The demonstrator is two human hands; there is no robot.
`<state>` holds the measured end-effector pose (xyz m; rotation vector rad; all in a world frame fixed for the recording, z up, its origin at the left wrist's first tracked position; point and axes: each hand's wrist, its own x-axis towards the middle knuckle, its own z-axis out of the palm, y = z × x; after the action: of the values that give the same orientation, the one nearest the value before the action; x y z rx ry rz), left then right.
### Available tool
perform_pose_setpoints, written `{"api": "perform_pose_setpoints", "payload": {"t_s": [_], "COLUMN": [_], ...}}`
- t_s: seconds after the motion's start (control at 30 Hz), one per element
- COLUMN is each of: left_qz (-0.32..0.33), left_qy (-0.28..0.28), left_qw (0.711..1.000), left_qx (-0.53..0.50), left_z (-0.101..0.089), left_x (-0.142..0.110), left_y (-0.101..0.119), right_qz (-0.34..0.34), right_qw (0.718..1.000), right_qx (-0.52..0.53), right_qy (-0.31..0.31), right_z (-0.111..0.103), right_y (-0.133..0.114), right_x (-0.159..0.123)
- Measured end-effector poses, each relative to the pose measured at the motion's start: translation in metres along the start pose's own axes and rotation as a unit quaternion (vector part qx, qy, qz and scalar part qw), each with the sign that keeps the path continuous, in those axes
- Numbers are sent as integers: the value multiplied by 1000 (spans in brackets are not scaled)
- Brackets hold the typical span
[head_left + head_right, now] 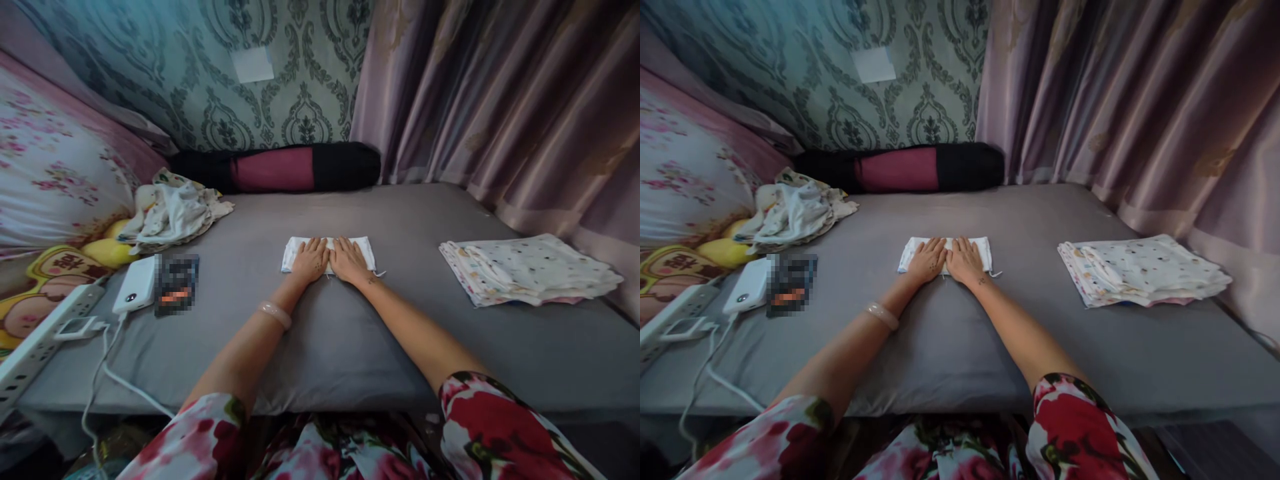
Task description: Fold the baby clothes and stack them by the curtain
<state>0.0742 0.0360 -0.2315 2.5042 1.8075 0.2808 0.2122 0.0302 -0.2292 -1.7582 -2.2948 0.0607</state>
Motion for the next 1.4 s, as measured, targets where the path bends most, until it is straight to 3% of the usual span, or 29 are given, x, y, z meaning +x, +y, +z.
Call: {"api": "perform_pose_setpoints", "payload": {"t_s": [0.37,0.57,0.77,0.97,1.13,1.4], "left_qz": [-8,-33,-60,-69,-79,-137], "left_qy": [14,42,51,69,88,99], "left_qw": [1000,998,997,995,993,985], "left_qx": [10,28,3,-13,-12,-26], "left_z": [-5,-17,-10,-8,-9,-6], "left_x": [-9,-27,-36,-37,-40,-37], "left_y": [-7,-33,-56,-54,-54,-61], "right_qz": [6,-30,-39,-27,-50,-67], "right_qw": [1000,999,999,1000,999,997], "right_qx": [16,26,15,9,10,6], "right_qy": [-7,21,32,4,12,28], "right_z": [-7,0,10,7,2,19], "right_y": [-9,-31,-34,-36,-52,-66], "right_x": [8,13,10,15,21,24]}}
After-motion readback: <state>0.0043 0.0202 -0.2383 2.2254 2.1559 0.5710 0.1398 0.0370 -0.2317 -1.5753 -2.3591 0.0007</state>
